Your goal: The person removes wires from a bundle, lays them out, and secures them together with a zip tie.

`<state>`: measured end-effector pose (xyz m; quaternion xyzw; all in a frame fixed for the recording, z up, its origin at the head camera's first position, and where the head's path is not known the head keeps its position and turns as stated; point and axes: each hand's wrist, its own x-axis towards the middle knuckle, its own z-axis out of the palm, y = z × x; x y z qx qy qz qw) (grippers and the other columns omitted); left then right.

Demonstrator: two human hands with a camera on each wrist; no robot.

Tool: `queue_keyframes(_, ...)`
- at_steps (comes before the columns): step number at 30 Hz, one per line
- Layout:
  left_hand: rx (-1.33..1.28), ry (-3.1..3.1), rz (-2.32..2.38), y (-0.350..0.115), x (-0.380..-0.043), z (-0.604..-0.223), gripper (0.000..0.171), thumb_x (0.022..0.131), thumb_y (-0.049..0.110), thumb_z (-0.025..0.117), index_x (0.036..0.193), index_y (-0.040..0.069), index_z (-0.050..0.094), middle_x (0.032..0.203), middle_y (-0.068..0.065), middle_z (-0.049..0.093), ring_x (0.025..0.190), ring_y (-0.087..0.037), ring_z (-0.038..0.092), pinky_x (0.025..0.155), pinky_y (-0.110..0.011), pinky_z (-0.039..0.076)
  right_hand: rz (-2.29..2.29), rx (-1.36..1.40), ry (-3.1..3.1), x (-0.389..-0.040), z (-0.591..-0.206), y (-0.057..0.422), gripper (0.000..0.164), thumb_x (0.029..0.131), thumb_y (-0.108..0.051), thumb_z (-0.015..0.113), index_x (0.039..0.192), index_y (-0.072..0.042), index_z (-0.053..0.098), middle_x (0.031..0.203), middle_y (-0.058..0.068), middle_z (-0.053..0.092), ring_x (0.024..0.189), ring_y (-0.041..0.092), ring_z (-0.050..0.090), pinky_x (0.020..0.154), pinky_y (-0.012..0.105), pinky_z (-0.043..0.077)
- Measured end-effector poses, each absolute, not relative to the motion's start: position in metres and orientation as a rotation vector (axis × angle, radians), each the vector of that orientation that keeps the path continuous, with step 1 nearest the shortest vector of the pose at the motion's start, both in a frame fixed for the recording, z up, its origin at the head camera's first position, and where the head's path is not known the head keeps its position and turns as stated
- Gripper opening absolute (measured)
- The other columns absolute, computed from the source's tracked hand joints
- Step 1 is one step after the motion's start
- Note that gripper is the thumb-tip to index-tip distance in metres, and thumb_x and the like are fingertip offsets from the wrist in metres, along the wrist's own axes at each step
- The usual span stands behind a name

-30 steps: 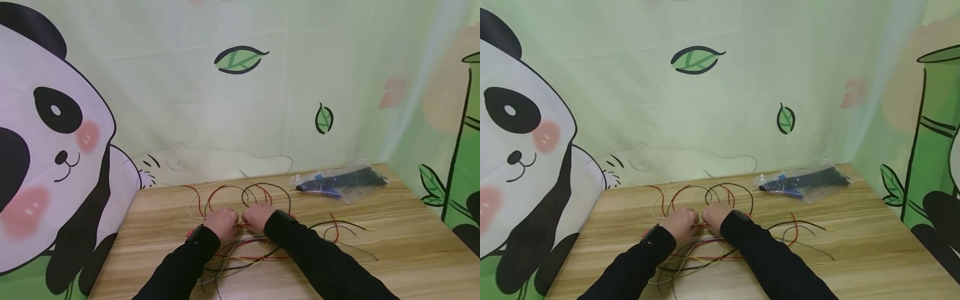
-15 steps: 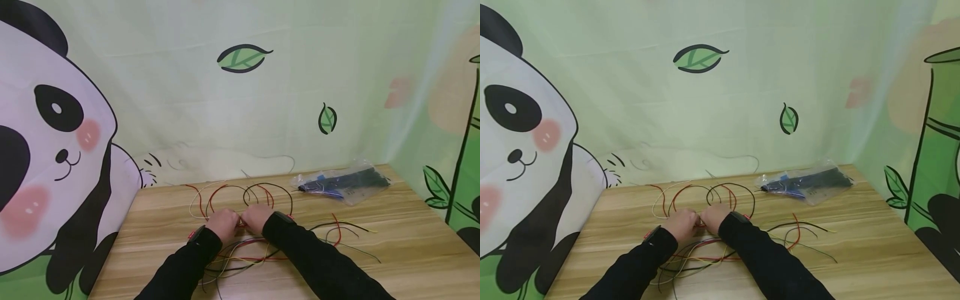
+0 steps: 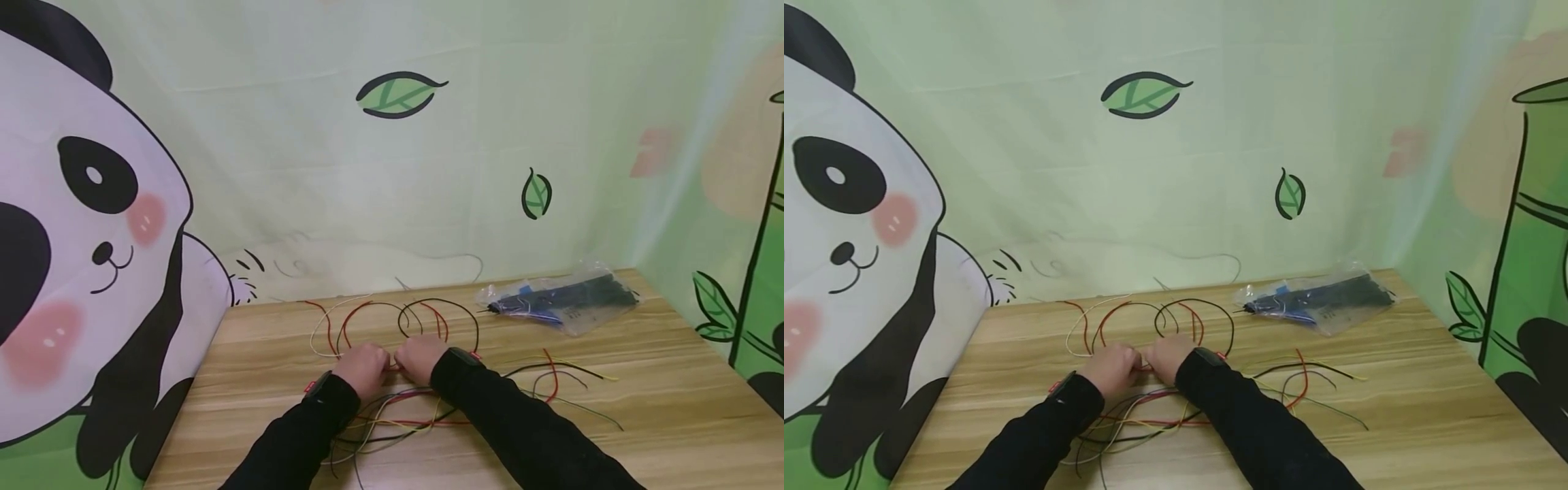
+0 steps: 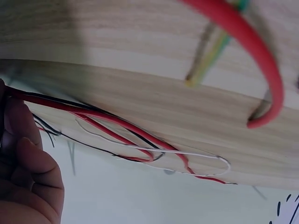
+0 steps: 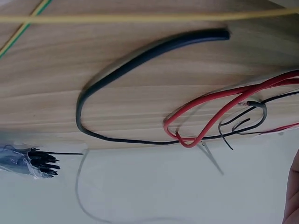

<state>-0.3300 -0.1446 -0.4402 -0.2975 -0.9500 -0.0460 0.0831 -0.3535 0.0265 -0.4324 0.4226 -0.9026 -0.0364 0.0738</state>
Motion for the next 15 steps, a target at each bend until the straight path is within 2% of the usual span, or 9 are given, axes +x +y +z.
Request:
queue_keyframes(8, -0.836, -2.88, -0.137, -0.151, -0.326, -0.435, 0.027, 0.079, 0.006, 0.071, 0.059, 0.018, 0.056, 0.062, 0.006, 0.051, 0.055, -0.009, 0.048, 0.05, -0.028, 0.04, -0.118, 1.265, -2.704, -0.352, -0.424, 0.03, 0.02, 0.084, -0.018, 0.068, 0.066, -0.016, 0.059, 0.063, -0.003, 0.059, 0.058, 0.016, 0.058, 0.052, 0.035, 0.047)
queue_keyframes(15, -0.794, -2.81, -0.08, -0.158, -0.324, -0.43, 0.019, 0.08, 0.004, 0.072, 0.069, 0.016, 0.063, 0.068, 0.003, 0.06, 0.061, -0.012, 0.058, 0.053, -0.03, 0.046, -0.112, 1.167, -2.737, -0.352, -0.411, 0.043, 0.022, 0.081, -0.014, 0.068, 0.065, -0.019, 0.054, 0.059, -0.006, 0.053, 0.052, 0.011, 0.05, 0.048, 0.033, 0.042)
